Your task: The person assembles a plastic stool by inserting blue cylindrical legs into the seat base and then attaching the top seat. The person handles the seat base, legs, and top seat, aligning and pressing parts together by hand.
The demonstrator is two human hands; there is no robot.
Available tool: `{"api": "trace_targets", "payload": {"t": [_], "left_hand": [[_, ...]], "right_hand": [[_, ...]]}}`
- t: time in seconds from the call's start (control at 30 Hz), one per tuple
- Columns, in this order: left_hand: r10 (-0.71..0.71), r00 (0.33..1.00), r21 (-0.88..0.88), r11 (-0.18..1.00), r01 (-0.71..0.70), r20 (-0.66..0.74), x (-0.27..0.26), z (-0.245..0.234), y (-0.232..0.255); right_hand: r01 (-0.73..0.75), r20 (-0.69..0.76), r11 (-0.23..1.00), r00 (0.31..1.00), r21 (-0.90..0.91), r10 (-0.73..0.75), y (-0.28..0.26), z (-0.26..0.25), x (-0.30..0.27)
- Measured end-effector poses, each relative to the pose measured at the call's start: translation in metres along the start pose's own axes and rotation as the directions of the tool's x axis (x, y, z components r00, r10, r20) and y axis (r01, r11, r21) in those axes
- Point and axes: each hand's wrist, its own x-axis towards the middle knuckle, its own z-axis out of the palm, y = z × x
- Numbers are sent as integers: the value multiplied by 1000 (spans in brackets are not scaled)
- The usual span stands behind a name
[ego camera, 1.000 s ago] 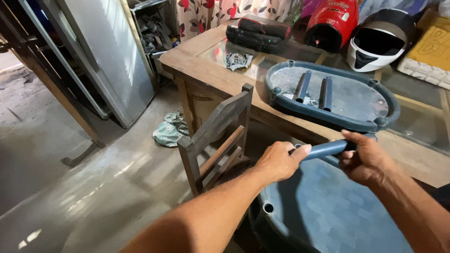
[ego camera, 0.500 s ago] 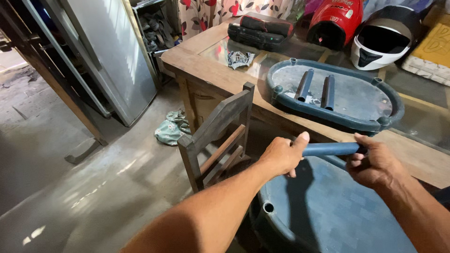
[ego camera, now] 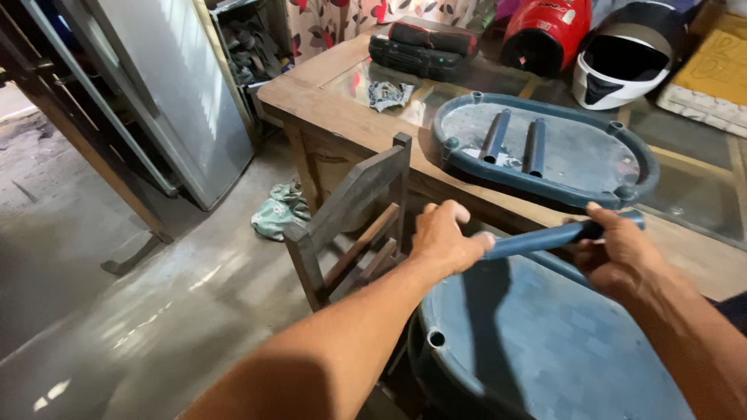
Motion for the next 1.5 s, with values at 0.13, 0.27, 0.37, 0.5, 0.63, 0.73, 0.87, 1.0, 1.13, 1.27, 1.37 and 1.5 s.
{"api": "trace_targets", "payload": {"t": [0.13,0.27,0.37,0.5,0.63,0.73,0.87,1.0,1.13,1.27,1.37,1.5], "left_hand": [[228,943,12,971,-238,241,-4,15,-4],[220,881,47,964,-263,420,-11,28,-20],[187,886,93,964,-248,425,-17,30,-24],[74,894,184,968,-170,442,-18,27,-29],[-56,878,355,926,-132,474,-16,25,-42],[-212,805,488,866,-107,554,-18,28,-52],[-269,769,546,829,-122,580,-21,34,-61],[-240,769,545,822,-163,592,-20,30,-70],[-285,738,581,795,-174,611,-21,29,-72],[-298,716,586,789,-188,631,-22,27,-75],[-312,700,593,781,-196,643,-22,28,-77],[-326,682,606,765,-217,655,-25,32,-80]], "right_hand": [[-39,14,999,999,19,39,13,6,3],[-74,34,996,997,44,72,9,-3,12],[-7,-36,1000,999,-24,7,5,-16,8],[137,-47,987,989,-90,-141,-1,-34,-5],[372,-27,861,914,-346,-405,-17,-35,-9],[457,38,804,876,-380,-481,-29,-24,-2],[482,99,688,850,-542,-517,-31,-3,16],[464,158,654,868,-598,-471,-26,11,30],[481,191,645,863,-594,-467,-22,19,37],[437,179,620,883,-652,-434,-20,27,34],[411,217,535,896,-738,-388,-24,32,29],[489,327,323,835,-810,-443,-30,41,32]]}}
